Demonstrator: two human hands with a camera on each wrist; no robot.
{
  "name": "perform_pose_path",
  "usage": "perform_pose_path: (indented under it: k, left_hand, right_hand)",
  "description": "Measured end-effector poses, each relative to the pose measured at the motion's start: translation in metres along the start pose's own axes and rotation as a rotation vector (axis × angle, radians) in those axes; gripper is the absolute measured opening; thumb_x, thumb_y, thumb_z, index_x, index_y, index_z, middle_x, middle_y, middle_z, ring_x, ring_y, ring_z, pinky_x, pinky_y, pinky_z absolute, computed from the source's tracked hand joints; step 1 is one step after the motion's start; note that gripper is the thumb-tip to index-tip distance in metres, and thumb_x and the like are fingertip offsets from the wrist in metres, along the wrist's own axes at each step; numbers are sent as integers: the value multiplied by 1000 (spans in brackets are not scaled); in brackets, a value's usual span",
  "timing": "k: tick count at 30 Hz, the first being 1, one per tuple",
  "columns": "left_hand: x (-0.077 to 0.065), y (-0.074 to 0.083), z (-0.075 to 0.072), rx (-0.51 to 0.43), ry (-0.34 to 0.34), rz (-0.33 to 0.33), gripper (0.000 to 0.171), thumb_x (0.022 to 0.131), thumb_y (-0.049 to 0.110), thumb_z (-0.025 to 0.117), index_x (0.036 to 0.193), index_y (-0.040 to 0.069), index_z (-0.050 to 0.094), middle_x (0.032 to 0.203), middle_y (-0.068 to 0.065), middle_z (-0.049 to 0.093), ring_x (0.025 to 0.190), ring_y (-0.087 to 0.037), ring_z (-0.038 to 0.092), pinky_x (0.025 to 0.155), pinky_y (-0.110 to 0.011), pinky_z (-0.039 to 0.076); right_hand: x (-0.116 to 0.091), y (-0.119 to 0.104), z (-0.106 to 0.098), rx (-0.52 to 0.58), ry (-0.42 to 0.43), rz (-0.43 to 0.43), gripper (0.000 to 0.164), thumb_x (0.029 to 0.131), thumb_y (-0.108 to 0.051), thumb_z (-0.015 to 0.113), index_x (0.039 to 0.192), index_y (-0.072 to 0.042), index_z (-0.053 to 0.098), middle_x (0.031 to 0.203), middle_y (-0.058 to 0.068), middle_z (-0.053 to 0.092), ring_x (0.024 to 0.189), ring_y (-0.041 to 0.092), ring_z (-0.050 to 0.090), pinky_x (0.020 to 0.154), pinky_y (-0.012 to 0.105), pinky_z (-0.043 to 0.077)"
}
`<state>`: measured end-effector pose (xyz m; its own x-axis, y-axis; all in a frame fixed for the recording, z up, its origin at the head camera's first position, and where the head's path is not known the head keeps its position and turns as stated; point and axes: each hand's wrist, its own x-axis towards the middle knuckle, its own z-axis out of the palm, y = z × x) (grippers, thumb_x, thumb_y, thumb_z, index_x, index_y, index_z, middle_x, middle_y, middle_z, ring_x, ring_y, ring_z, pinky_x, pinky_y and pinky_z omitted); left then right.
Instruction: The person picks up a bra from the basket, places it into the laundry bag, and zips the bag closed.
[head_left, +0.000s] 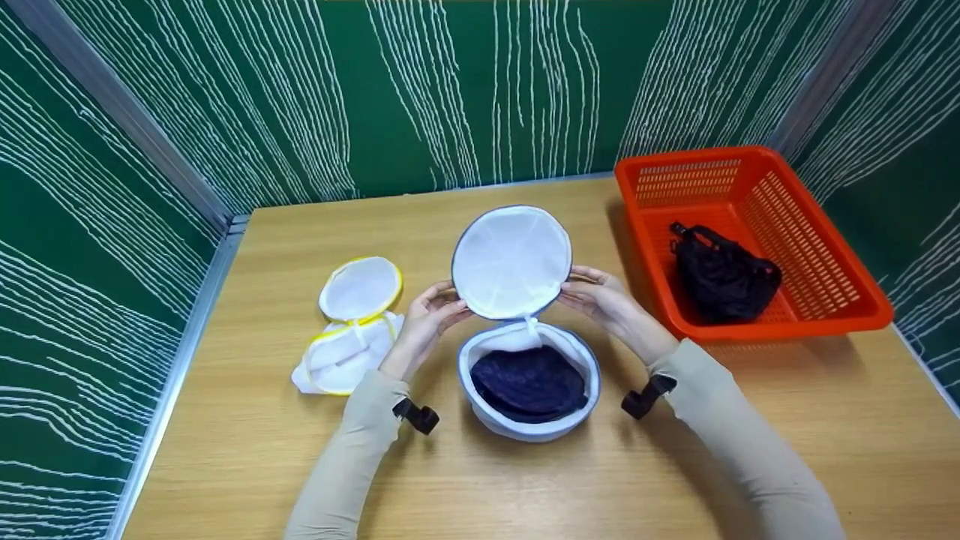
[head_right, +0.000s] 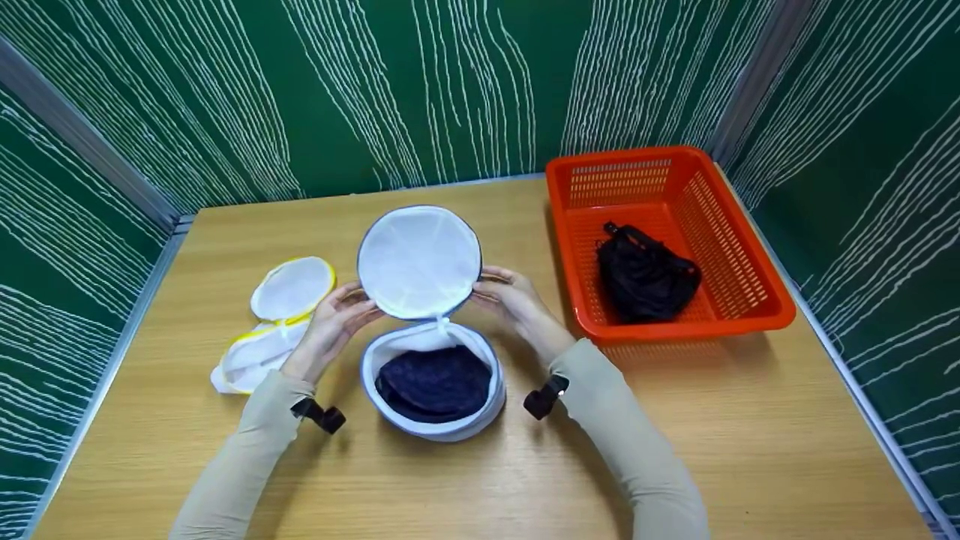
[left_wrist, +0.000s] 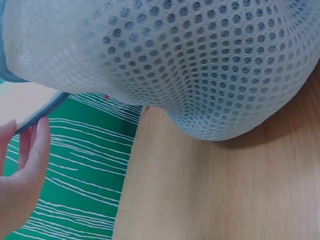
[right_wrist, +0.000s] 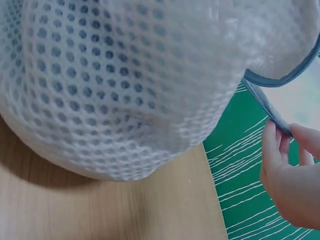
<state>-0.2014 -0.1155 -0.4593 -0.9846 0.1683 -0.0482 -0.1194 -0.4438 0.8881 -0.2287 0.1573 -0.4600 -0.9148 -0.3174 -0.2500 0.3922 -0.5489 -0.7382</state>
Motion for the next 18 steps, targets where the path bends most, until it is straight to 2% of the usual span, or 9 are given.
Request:
perform_pose_path:
  k: [4,11,13,18]
  left_hand:
    - [-4,3,0,43,-23,32,26,80,-15,50,101,-1,55,90,-9,57,82,-17,58,81,-35,49]
    - [-14,8,-1,133,-81,69,28,79,-16,50,90,8,61,86,-5,62,83,-16,60,82,-33,48]
    - [-17,9,-1,178,-84,78,27,79,-15,51,88,7,62,84,-3,62,81,-14,60,82,-31,48]
    - [-23,10,-1,281,-60,83,19,78,-13,53,90,-2,61,81,-1,62,79,-11,61,79,-27,49]
  right_hand:
    - [-6,-1,1,14,-64,-23,32,83,19,42,86,-4,64,84,11,65,81,22,62,79,31,50]
    - [-15,-2,-3,-157,-149,-65,30,85,12,45,88,-8,68,92,7,65,91,20,60,87,31,45]
    - [-17,-1,-4,-167,-167,-73,31,85,12,44,87,-8,68,92,6,64,91,19,60,88,32,45]
    - [-23,1,-6,-137,-202,-96,38,85,16,39,85,-8,68,90,5,65,89,18,61,85,30,46]
